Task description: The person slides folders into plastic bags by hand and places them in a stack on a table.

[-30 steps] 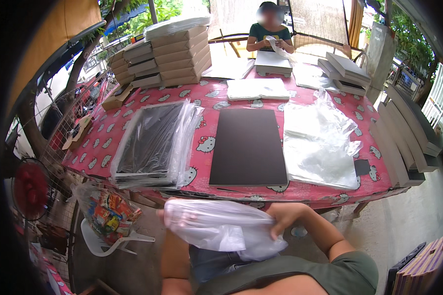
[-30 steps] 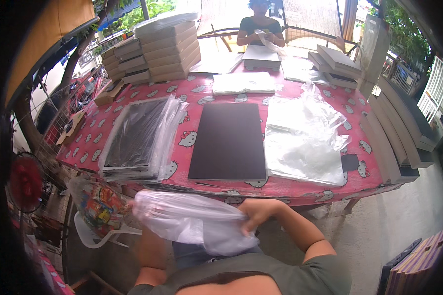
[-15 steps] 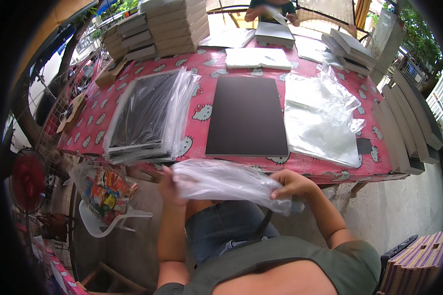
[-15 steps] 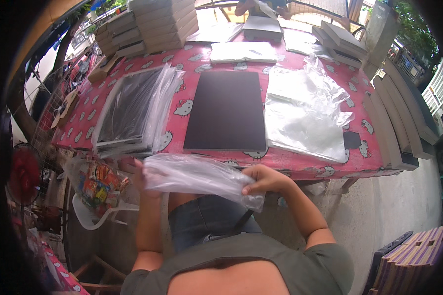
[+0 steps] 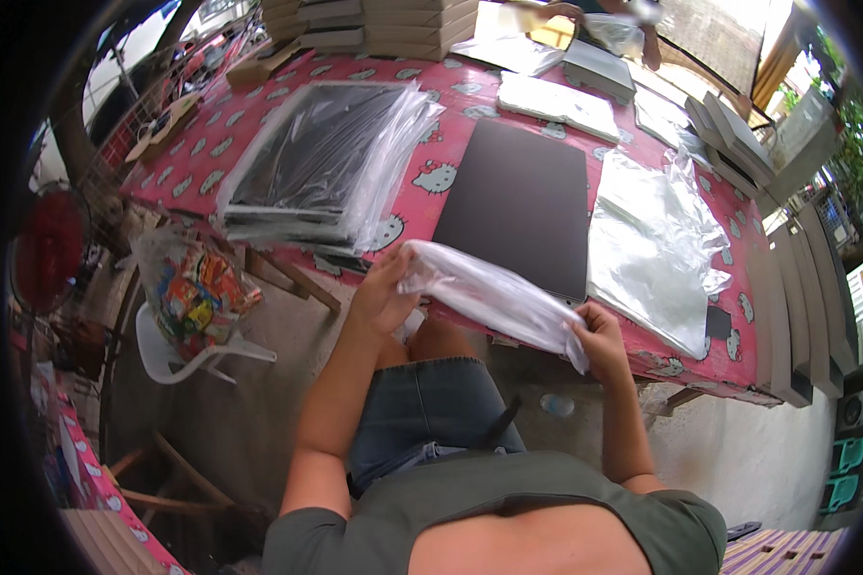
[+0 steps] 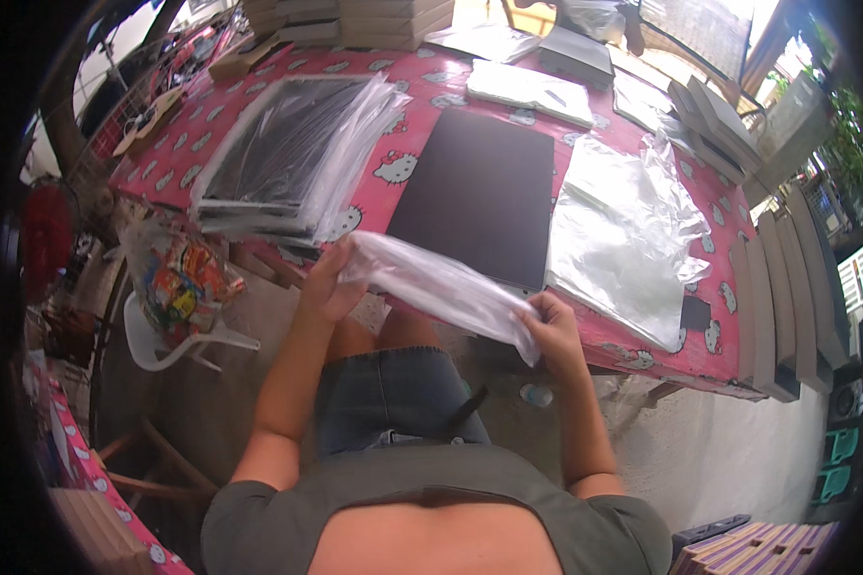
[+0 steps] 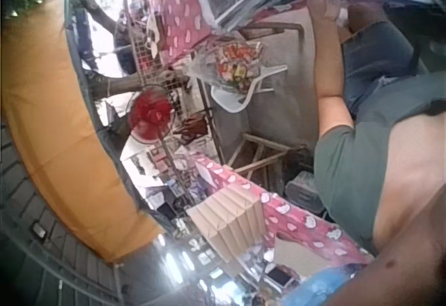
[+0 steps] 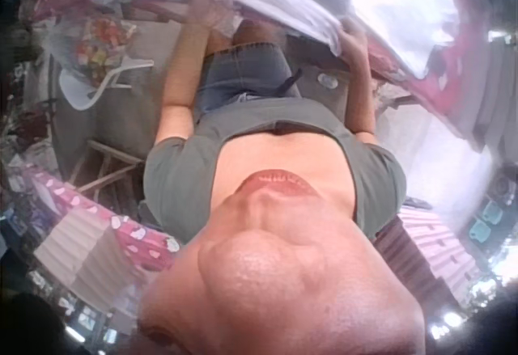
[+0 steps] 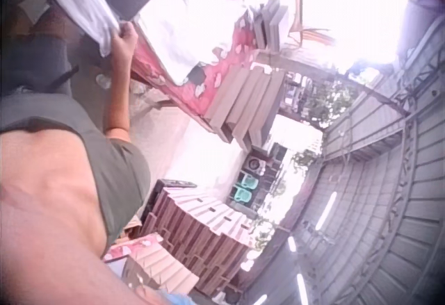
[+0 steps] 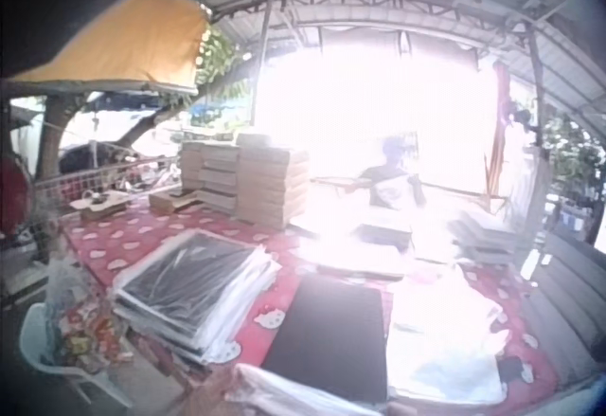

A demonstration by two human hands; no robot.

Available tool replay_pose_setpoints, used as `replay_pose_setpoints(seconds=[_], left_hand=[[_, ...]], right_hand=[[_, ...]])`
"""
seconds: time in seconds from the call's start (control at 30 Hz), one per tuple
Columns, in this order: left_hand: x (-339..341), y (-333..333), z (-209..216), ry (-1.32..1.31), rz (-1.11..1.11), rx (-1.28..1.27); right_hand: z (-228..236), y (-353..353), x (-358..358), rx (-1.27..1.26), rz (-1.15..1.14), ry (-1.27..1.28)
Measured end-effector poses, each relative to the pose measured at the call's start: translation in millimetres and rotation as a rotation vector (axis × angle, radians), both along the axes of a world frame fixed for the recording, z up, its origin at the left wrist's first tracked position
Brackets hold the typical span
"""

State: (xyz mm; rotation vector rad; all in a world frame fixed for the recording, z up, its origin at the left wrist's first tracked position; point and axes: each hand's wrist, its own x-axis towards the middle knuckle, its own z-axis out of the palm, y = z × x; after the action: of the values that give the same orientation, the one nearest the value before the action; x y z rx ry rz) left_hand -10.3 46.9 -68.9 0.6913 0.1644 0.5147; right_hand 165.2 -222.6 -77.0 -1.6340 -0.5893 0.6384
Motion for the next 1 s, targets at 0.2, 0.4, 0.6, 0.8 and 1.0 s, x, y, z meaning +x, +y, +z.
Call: replay_pose_setpoints(seconds=[0.2,0.4,0.6,0.8,1.0], left_hand=[[45.0,0.4,-12.9,0.731,0.474,0.699],[48.5,-14.3,-18.5,0.85,0.505,1.111],[-6.9,-37.3,-10.4,0.724,0.517,1.004],[-80.1,-63.5,-36.7,0.675,0.338,0.259],[-73.8,-47.3,46.0,0.031,0.124,0.087]], right_hand=[[19.3,40.0,3.3,-0.525,-0.493,-0.563],[8.6,43.5,23.9,-0.592,-0.458,-0.621],[15.7,-0.2,3.9,-0.432,-0.37,-0.54],[-28.9,-62.4,-49.7,0.263,-0.232,0.584],[30.4,-85.6,6.3,0.328,0.016,-0.342]])
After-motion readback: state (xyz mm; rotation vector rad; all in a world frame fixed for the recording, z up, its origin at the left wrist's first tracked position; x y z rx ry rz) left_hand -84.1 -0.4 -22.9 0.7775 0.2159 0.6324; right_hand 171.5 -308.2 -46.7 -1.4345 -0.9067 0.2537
